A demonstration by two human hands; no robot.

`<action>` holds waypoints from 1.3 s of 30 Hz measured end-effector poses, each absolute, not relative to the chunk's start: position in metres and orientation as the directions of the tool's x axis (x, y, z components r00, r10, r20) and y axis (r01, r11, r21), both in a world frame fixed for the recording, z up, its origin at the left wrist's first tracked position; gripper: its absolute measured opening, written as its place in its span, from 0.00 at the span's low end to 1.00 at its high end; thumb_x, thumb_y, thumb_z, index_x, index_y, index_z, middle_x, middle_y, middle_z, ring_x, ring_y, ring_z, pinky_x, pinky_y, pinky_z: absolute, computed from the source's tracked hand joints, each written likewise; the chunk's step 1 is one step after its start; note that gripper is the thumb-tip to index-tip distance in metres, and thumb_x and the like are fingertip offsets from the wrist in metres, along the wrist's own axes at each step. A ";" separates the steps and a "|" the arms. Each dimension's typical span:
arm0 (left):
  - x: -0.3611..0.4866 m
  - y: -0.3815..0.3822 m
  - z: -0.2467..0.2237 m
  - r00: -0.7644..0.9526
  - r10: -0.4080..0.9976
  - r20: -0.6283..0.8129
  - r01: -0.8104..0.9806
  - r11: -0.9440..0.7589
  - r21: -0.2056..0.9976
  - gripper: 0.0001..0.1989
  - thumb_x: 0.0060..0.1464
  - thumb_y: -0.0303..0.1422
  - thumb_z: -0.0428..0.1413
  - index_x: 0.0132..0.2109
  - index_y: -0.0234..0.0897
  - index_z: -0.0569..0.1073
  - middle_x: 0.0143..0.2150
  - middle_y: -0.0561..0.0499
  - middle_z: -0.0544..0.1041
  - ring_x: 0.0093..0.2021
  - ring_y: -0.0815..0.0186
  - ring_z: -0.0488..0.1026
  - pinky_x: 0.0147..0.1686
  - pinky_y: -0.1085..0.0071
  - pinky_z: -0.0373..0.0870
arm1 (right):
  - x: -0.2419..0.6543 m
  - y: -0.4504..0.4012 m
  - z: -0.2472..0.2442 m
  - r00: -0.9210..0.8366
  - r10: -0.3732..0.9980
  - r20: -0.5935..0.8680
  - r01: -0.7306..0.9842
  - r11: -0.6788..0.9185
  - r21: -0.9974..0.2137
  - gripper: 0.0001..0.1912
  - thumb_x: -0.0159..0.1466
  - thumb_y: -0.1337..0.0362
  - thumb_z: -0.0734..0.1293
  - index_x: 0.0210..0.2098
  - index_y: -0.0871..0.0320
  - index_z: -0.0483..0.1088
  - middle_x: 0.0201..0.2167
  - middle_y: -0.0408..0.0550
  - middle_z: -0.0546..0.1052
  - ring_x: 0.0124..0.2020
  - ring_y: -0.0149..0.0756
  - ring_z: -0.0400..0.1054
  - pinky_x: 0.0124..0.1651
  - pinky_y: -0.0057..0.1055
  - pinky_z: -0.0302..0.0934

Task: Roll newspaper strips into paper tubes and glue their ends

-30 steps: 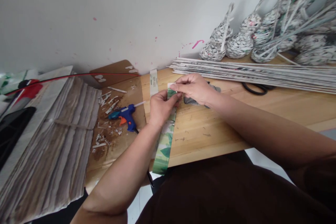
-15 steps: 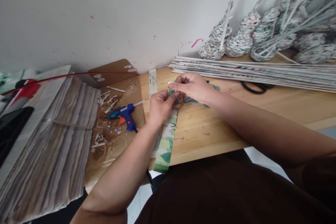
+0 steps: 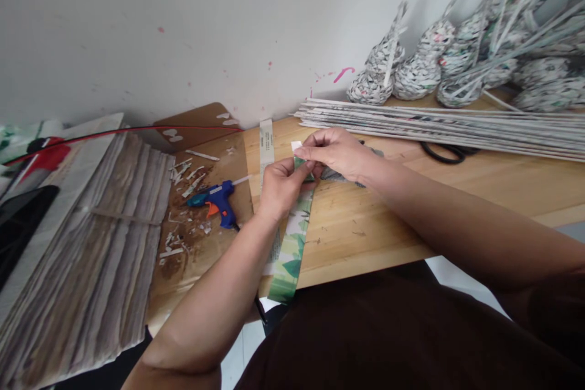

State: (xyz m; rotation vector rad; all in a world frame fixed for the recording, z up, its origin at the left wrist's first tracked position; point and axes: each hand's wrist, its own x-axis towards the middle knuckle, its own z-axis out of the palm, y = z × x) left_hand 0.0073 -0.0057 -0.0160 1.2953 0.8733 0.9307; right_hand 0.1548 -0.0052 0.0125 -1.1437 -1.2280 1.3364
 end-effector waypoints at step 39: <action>0.008 -0.011 -0.007 0.529 0.843 -0.094 -0.030 0.130 0.991 0.18 0.54 0.43 0.61 0.42 0.31 0.78 0.37 0.42 0.82 0.35 0.64 0.79 0.34 0.71 0.77 | 0.169 -0.007 0.022 -0.336 0.940 -0.057 -0.085 -0.091 -0.992 0.15 0.55 0.54 0.76 0.29 0.58 0.73 0.15 0.41 0.72 0.12 0.29 0.63 0.14 0.26 0.59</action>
